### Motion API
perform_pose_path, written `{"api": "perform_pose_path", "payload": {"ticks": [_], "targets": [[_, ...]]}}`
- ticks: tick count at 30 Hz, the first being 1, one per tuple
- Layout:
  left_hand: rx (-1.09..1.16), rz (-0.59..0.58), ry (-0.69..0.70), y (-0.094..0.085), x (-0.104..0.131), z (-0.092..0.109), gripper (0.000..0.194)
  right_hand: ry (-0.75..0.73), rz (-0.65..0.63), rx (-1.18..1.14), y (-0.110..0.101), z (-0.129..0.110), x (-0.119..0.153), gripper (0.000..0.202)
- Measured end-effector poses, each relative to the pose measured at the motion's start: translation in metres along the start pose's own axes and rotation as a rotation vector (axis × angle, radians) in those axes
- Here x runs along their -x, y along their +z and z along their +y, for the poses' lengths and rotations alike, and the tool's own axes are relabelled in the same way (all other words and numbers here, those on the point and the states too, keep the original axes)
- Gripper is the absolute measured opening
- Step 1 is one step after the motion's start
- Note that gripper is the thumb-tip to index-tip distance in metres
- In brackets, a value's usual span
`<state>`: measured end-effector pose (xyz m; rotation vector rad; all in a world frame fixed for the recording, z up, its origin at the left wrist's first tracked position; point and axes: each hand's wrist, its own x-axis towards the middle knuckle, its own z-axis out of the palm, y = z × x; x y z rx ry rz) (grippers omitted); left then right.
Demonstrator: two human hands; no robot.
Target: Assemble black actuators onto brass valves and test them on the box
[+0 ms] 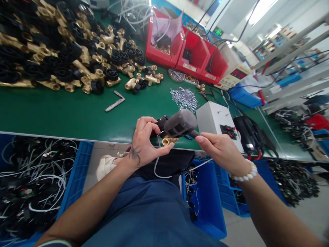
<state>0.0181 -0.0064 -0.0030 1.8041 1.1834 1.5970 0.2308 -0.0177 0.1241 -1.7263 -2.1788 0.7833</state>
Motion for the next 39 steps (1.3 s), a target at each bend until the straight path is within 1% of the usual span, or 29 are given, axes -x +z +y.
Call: {"api": "perform_pose_path", "payload": {"ticks": [2,4,7,8,11,13,15,16,17,18,20,21,22,23,25,26,28,30,32,34,36,37,39], "targets": [[0.0,-0.001,0.003,0.0,0.0,0.0,0.039,0.028,0.03,-0.163,0.001,-0.007,-0.008,0.071],[0.007,-0.007,-0.001,0.001,0.001,-0.001,0.039,0.081,0.057,-0.351,0.004,-0.012,-0.024,0.056],[0.037,-0.024,-0.028,0.0,0.003,-0.002,0.039,0.145,0.064,-0.501,0.017,-0.018,-0.064,0.019],[0.042,-0.027,-0.036,0.0,0.003,-0.002,0.038,0.15,0.074,-0.524,0.023,-0.02,-0.081,0.016],[0.033,-0.029,-0.037,-0.001,0.003,-0.002,0.038,0.1,0.118,-0.584,0.039,-0.029,-0.128,0.04],[0.025,-0.032,-0.03,-0.002,0.002,-0.001,0.038,0.009,0.057,-0.647,0.045,-0.035,-0.147,0.048],[0.023,-0.039,-0.03,-0.003,0.001,0.001,0.038,-0.108,-0.048,-0.642,0.044,-0.036,-0.153,0.055],[0.023,-0.042,-0.031,-0.003,0.001,0.001,0.038,-0.156,-0.061,-0.583,0.042,-0.033,-0.151,0.057],[0.024,-0.044,-0.033,-0.004,0.001,0.001,0.038,-0.188,-0.035,-0.481,0.04,-0.027,-0.145,0.058],[0.028,-0.045,-0.036,-0.004,0.001,0.001,0.038,-0.201,0.018,-0.343,0.037,-0.019,-0.138,0.058],[0.039,-0.044,-0.043,-0.004,0.002,0.001,0.037,-0.179,0.146,-0.012,0.036,0.003,-0.117,0.059],[0.046,-0.043,-0.047,-0.004,0.002,0.001,0.038,-0.157,0.175,0.151,0.037,0.016,-0.104,0.06],[0.053,-0.041,-0.051,-0.003,0.003,0.001,0.038,-0.133,0.184,0.288,0.039,0.029,-0.091,0.06],[0.058,-0.038,-0.055,-0.003,0.003,0.0,0.039,-0.11,0.16,0.396,0.042,0.042,-0.078,0.061],[0.058,-0.028,-0.051,-0.002,0.004,0.0,0.04,-0.097,0.109,0.55,0.05,0.061,-0.054,0.063],[0.055,-0.023,-0.046,-0.002,0.004,0.0,0.04,-0.105,0.091,0.605,0.053,0.067,-0.044,0.066],[0.045,-0.015,-0.033,-0.001,0.004,0.001,0.039,-0.139,0.073,0.68,0.058,0.072,-0.027,0.071],[0.041,-0.015,-0.03,-0.001,0.004,0.001,0.038,-0.172,0.059,0.716,0.061,0.069,-0.017,0.079],[0.04,-0.022,-0.029,-0.002,0.004,0.001,0.037,-0.192,0.044,0.734,0.062,0.062,-0.013,0.089],[0.037,-0.03,-0.027,-0.002,0.004,0.001,0.036,-0.172,0.04,0.752,0.063,0.054,-0.011,0.092],[0.035,-0.034,-0.025,-0.003,0.004,0.001,0.037,-0.108,0.026,0.748,0.061,0.047,-0.011,0.084],[0.036,-0.036,-0.026,-0.004,0.004,0.0,0.037,-0.064,0.007,0.717,0.058,0.044,-0.011,0.075],[0.035,-0.047,-0.032,-0.005,0.004,0.0,0.037,0.02,-0.057,0.569,0.047,0.04,-0.01,0.052]]}}
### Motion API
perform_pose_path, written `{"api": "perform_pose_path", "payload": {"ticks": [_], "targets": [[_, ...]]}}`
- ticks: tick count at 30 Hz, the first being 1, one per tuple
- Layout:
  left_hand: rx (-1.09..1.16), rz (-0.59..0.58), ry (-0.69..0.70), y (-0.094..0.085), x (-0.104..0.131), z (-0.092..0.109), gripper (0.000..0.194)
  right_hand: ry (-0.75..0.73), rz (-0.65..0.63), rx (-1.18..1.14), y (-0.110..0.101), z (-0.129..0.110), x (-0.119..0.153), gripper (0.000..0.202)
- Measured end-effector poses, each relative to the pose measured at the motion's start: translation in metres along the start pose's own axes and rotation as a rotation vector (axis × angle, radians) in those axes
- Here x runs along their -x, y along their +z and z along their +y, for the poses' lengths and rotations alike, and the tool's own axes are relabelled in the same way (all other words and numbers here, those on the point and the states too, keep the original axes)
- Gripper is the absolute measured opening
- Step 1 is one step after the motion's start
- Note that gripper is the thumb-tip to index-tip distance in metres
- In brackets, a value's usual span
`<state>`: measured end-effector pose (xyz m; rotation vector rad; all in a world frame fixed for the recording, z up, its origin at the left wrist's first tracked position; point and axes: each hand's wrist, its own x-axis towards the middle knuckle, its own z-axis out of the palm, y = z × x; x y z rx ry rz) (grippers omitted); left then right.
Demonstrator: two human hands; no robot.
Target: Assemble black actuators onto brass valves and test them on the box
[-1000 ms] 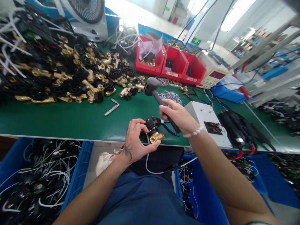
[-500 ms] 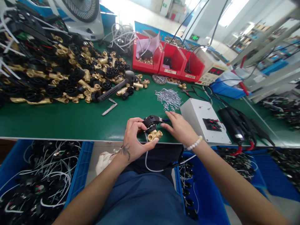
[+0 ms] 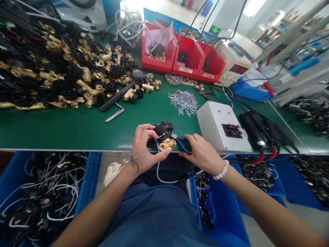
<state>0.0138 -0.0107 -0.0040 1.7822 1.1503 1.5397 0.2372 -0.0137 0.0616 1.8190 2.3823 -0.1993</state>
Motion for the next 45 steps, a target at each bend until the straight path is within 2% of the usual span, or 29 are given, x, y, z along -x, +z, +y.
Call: {"api": "perform_pose_path", "payload": {"ticks": [2,3,6,8,9,10,11,14,15,16,17,20,21,22,23,25,26,27,28,31,32,33,36,37,38,41,42,43,45], "targets": [[0.001,-0.011,-0.002,-0.001,0.0,0.0,0.037,0.034,-0.001,-0.213,-0.014,0.005,0.004,0.031],[0.005,-0.014,-0.001,-0.001,-0.001,0.0,0.037,0.038,0.061,-0.317,-0.021,0.008,0.006,0.026],[0.018,-0.006,0.015,-0.001,-0.002,0.001,0.037,0.009,0.424,-0.552,-0.037,0.009,0.011,0.019],[0.011,-0.008,0.02,-0.001,-0.003,0.002,0.036,-0.017,0.67,-0.651,-0.039,0.003,0.012,0.017],[0.002,-0.013,0.022,-0.001,-0.003,0.002,0.036,-0.017,0.764,-0.666,-0.038,0.0,0.01,0.016],[-0.008,-0.017,0.024,-0.002,-0.003,0.002,0.036,-0.023,0.805,-0.652,-0.035,-0.004,0.009,0.016],[-0.015,-0.021,0.024,-0.002,-0.003,0.002,0.036,-0.042,0.775,-0.611,-0.033,-0.007,0.007,0.018],[-0.02,-0.026,0.021,-0.003,-0.003,0.001,0.037,-0.153,0.42,-0.43,-0.031,-0.011,0.004,0.024],[-0.018,-0.025,0.02,-0.003,-0.002,0.001,0.037,-0.178,0.339,-0.397,-0.033,-0.011,0.004,0.024],[-0.016,-0.023,0.021,-0.003,-0.002,0.001,0.037,-0.18,0.332,-0.389,-0.035,-0.01,0.005,0.024],[-0.015,-0.022,0.026,-0.002,-0.002,0.001,0.037,-0.157,0.407,-0.405,-0.038,-0.009,0.006,0.021],[-0.023,-0.025,0.042,-0.002,-0.002,0.001,0.038,-0.071,0.826,-0.495,-0.041,-0.009,0.009,0.012],[-0.029,-0.027,0.043,-0.002,-0.002,0.001,0.038,-0.071,0.908,-0.497,-0.039,-0.009,0.009,0.011],[-0.036,-0.029,0.04,-0.002,-0.002,0.001,0.038,-0.098,0.899,-0.472,-0.038,-0.009,0.008,0.011],[-0.038,-0.032,0.034,-0.002,-0.002,0.001,0.038,-0.146,0.797,-0.425,-0.036,-0.009,0.006,0.013],[-0.039,-0.033,0.019,-0.002,-0.002,0.001,0.038,-0.247,0.47,-0.293,-0.035,-0.008,0.002,0.019],[-0.038,-0.033,0.011,-0.002,-0.002,0.001,0.038,-0.274,0.346,-0.244,-0.036,-0.007,0.001,0.021],[-0.037,-0.033,0.006,-0.002,-0.002,0.001,0.038,-0.276,0.301,-0.228,-0.038,-0.007,0.001,0.021],[-0.035,-0.033,0.007,-0.002,-0.003,0.001,0.038,-0.254,0.352,-0.246,-0.039,-0.007,0.001,0.02],[-0.023,-0.034,0.02,-0.003,-0.003,0.002,0.038,-0.138,0.729,-0.375,-0.041,-0.007,0.002,0.014],[-0.017,-0.035,0.024,-0.003,-0.004,0.002,0.038,-0.127,0.766,-0.385,-0.04,-0.008,0.002,0.014],[-0.015,-0.037,0.027,-0.003,-0.004,0.002,0.038,-0.137,0.712,-0.364,-0.039,-0.008,0.001,0.015],[-0.019,-0.046,0.03,-0.004,-0.004,0.002,0.038,-0.224,0.28,-0.218,-0.039,-0.009,-0.002,0.021],[-0.019,-0.042,0.031,-0.004,-0.004,0.002,0.038,-0.235,0.227,-0.198,-0.041,-0.009,-0.003,0.021],[-0.016,-0.036,0.031,-0.003,-0.004,0.002,0.038,-0.222,0.274,-0.209,-0.044,-0.009,-0.002,0.02],[-0.009,-0.027,0.026,-0.003,-0.004,0.002,0.038,-0.074,0.697,-0.315,-0.049,-0.011,-0.001,0.016],[-0.011,-0.029,0.02,-0.003,-0.004,0.002,0.038,-0.041,0.758,-0.319,-0.049,-0.011,-0.001,0.018],[-0.018,-0.034,0.013,-0.003,-0.004,0.002,0.039,-0.038,0.731,-0.296,-0.048,-0.011,-0.001,0.021],[-0.03,-0.041,0.009,-0.003,-0.004,0.001,0.04,-0.113,0.495,-0.221,-0.044,-0.011,-0.003,0.025]]}}
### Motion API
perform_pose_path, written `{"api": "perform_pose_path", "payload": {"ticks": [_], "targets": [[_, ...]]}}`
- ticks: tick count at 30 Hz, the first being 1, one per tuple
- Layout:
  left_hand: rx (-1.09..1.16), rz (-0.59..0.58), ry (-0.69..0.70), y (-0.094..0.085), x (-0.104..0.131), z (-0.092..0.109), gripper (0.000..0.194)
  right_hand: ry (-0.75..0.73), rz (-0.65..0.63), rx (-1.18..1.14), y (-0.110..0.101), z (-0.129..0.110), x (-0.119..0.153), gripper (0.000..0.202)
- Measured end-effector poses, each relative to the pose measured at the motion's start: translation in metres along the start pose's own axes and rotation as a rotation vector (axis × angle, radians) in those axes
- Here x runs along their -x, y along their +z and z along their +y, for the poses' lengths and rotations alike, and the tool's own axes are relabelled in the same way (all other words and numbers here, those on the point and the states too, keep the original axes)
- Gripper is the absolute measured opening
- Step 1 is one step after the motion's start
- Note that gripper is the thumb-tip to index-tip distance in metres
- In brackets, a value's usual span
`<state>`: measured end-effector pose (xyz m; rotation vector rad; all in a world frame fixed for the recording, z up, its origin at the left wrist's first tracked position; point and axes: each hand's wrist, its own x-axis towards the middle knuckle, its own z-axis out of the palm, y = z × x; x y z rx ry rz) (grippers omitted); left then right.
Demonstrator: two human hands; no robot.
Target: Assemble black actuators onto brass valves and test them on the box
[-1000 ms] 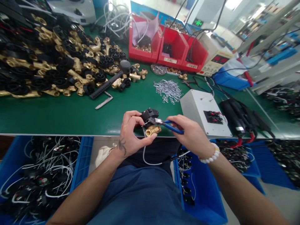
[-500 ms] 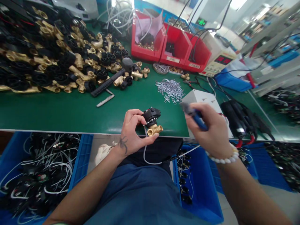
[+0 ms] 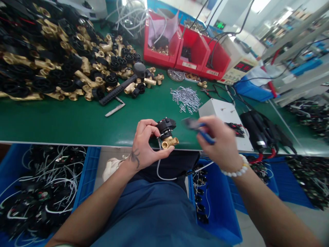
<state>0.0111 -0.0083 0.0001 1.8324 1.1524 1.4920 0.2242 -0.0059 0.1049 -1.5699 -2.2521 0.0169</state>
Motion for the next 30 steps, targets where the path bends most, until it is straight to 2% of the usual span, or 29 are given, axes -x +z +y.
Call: {"api": "perform_pose_path", "payload": {"ticks": [2,3,4,7,8,9,12,13,14,17,18,19,20,22,23,24,25,28,29,30], "targets": [[-0.002,0.004,0.008,0.0,0.0,0.0,0.039,-0.085,-0.223,0.028,0.002,0.002,-0.001,0.027],[0.006,0.007,0.011,0.0,0.0,0.0,0.039,-0.104,-0.227,0.027,0.001,0.003,-0.001,0.025],[0.016,0.012,0.012,0.001,0.0,-0.001,0.038,-0.111,-0.142,0.012,0.0,0.005,-0.002,0.022],[0.037,0.021,0.011,0.002,0.0,0.0,0.038,-0.099,0.306,-0.066,-0.003,0.008,-0.002,0.016],[0.036,0.021,0.011,0.002,0.0,0.0,0.038,-0.119,0.362,-0.073,-0.003,0.009,-0.002,0.016],[0.03,0.017,0.013,0.002,0.0,0.0,0.038,-0.159,0.311,-0.054,-0.002,0.009,-0.001,0.018],[0.002,-0.01,0.018,0.001,0.0,0.0,0.04,-0.278,-0.17,0.088,-0.001,0.008,-0.002,0.025],[-0.004,-0.016,0.018,0.001,0.0,0.0,0.04,-0.28,-0.241,0.116,-0.002,0.007,-0.002,0.025],[-0.006,-0.019,0.016,0.001,0.0,0.0,0.04,-0.255,-0.203,0.115,-0.003,0.006,-0.003,0.023],[0.006,-0.009,0.013,0.0,0.0,0.0,0.04,-0.108,0.238,-0.002,-0.008,0.003,-0.004,0.015],[0.009,-0.005,0.017,0.0,0.0,0.0,0.04,-0.078,0.331,-0.035,-0.007,0.003,-0.005,0.013],[0.008,-0.004,0.022,0.0,-0.001,0.0,0.04,-0.073,0.327,-0.041,-0.007,0.003,-0.005,0.014],[0.006,-0.004,0.027,0.0,-0.001,0.0,0.04,-0.089,0.231,-0.021,-0.005,0.003,-0.006,0.015],[0.0,-0.005,0.029,0.0,-0.001,0.0,0.04,-0.161,-0.096,0.059,-0.004,0.003,-0.007,0.02],[0.0,-0.007,0.026,0.0,-0.001,0.0,0.039,-0.188,-0.212,0.1,-0.005,0.004,-0.009,0.022],[0.001,-0.008,0.024,0.0,-0.001,0.0,0.039,-0.205,-0.249,0.123,-0.007,0.005,-0.01,0.023],[0.004,-0.009,0.024,0.0,-0.001,0.0,0.039,-0.202,-0.194,0.119,-0.009,0.005,-0.011,0.023],[0.013,-0.007,0.029,0.0,-0.001,-0.001,0.039,-0.118,0.224,0.01,-0.014,0.006,-0.012,0.015],[0.012,-0.006,0.03,0.0,-0.001,-0.001,0.039,-0.103,0.293,-0.009,-0.014,0.005,-0.011,0.013],[0.01,-0.006,0.03,0.0,-0.001,-0.001,0.039,-0.101,0.268,0.001,-0.012,0.004,-0.011,0.013]]}}
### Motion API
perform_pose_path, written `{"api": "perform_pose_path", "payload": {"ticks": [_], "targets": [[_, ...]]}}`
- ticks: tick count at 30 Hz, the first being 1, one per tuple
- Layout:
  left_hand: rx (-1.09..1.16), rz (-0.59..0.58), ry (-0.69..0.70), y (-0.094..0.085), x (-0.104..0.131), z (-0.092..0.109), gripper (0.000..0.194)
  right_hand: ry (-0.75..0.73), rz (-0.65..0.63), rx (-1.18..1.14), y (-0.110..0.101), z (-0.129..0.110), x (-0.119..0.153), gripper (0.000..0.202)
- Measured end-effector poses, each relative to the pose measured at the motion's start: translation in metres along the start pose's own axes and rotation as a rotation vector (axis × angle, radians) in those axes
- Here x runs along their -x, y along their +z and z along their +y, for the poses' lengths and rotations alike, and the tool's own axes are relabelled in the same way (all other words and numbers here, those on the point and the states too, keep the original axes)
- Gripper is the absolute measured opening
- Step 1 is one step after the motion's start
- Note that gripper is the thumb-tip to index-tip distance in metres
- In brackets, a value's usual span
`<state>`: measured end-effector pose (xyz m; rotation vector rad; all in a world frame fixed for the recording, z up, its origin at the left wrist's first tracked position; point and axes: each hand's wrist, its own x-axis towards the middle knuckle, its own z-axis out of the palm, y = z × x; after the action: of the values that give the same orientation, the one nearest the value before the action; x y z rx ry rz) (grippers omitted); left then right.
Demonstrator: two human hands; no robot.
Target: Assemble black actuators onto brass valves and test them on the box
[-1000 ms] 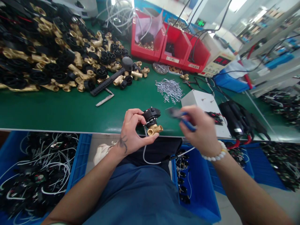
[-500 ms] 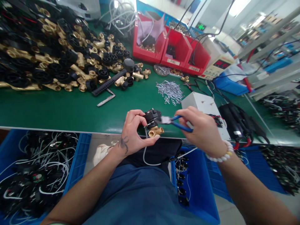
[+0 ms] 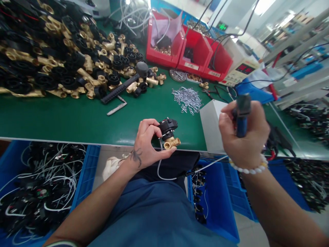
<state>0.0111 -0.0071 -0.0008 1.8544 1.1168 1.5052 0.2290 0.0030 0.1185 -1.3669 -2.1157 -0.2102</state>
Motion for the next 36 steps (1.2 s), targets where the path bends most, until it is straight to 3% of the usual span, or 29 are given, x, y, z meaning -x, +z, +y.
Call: {"api": "perform_pose_path", "payload": {"ticks": [3,4,5,6,8,9,10,11,14,15,16,19,20,21,24,25,26,29,30,31,32,35,36], "targets": [[-0.008,0.003,-0.003,0.0,0.0006,-0.0005,0.039,-0.086,-0.447,0.083,0.0052,-0.0021,0.0031,0.02],[-0.009,0.007,-0.006,-0.0001,0.0007,-0.0004,0.039,-0.111,-0.538,0.099,0.0056,-0.0022,0.0035,0.022],[-0.008,0.01,-0.009,-0.0002,0.0007,-0.0003,0.04,-0.115,-0.525,0.095,0.0051,-0.002,0.0037,0.022],[-0.006,0.01,-0.01,-0.0003,0.0006,-0.0001,0.04,-0.098,-0.41,0.077,0.004,-0.0015,0.0036,0.021],[-0.001,0.005,-0.011,-0.0005,0.0001,0.0007,0.04,-0.034,-0.045,0.03,0.0019,-0.0005,0.0038,0.016],[0.001,0.002,-0.009,-0.0005,-0.0003,0.0011,0.04,-0.016,0.073,0.008,0.0018,-0.0003,0.0043,0.014],[0.001,-0.002,-0.007,-0.0005,-0.0007,0.0015,0.04,-0.025,0.083,0.002,0.0026,-0.0002,0.0049,0.013],[-0.002,-0.005,-0.004,-0.0004,-0.001,0.0018,0.04,-0.061,-0.01,0.013,0.0039,-0.0004,0.0055,0.015],[-0.027,-0.013,0.021,0.0005,-0.0015,0.0023,0.04,-0.206,-0.518,0.086,0.0071,-0.0014,0.0055,0.024],[-0.031,-0.013,0.026,0.0009,-0.0015,0.0022,0.04,-0.207,-0.558,0.099,0.0068,-0.0015,0.0048,0.024],[-0.028,-0.011,0.026,0.0012,-0.0015,0.002,0.04,-0.176,-0.487,0.088,0.0058,-0.0014,0.0039,0.022],[0.001,-0.006,0.001,0.0017,-0.0015,0.0013,0.04,-0.019,-0.05,-0.022,0.0027,-0.0005,0.0027,0.014],[0.007,-0.004,-0.002,0.0018,-0.0015,0.0013,0.04,-0.004,-0.001,-0.037,0.0028,-0.0005,0.0032,0.014],[0.008,-0.001,-0.002,0.0019,-0.0016,0.0014,0.04,-0.017,-0.053,-0.022,0.0036,-0.0007,0.004,0.015],[-0.012,0.006,0.021,0.0024,-0.0018,0.0019,0.041,-0.128,-0.517,0.117,0.0056,-0.0033,0.006,0.023],[-0.019,0.005,0.027,0.0027,-0.0018,0.0019,0.041,-0.138,-0.6,0.15,0.0048,-0.0044,0.0058,0.023],[-0.022,0.002,0.03,0.0029,-0.0018,0.0019,0.041,-0.121,-0.597,0.157,0.0033,-0.0053,0.0053,0.023],[-0.003,0.005,0.019,0.0029,-0.0015,0.0015,0.039,-0.006,-0.233,0.047,-0.0021,-0.0062,0.0029,0.018],[0.005,0.007,0.015,0.0027,-0.0013,0.0014,0.039,0.009,-0.141,0.012,-0.0027,-0.0061,0.0024,0.016],[0.008,0.006,0.014,0.0023,-0.0012,0.0014,0.039,0.003,-0.136,0.004,-0.0025,-0.0059,0.0022,0.015],[0.005,0.005,0.016,0.0019,-0.001,0.0014,0.039,-0.018,-0.212,0.023,-0.0017,-0.0057,0.0021,0.016],[-0.011,0.0,0.01,0.0009,-0.0006,0.0018,0.04,-0.083,-0.604,0.141,-0.0006,-0.0043,0.0015,0.021],[-0.012,-0.001,0.003,0.0008,-0.0006,0.0019,0.04,-0.08,-0.613,0.155,-0.0015,-0.0035,0.0011,0.022]]}}
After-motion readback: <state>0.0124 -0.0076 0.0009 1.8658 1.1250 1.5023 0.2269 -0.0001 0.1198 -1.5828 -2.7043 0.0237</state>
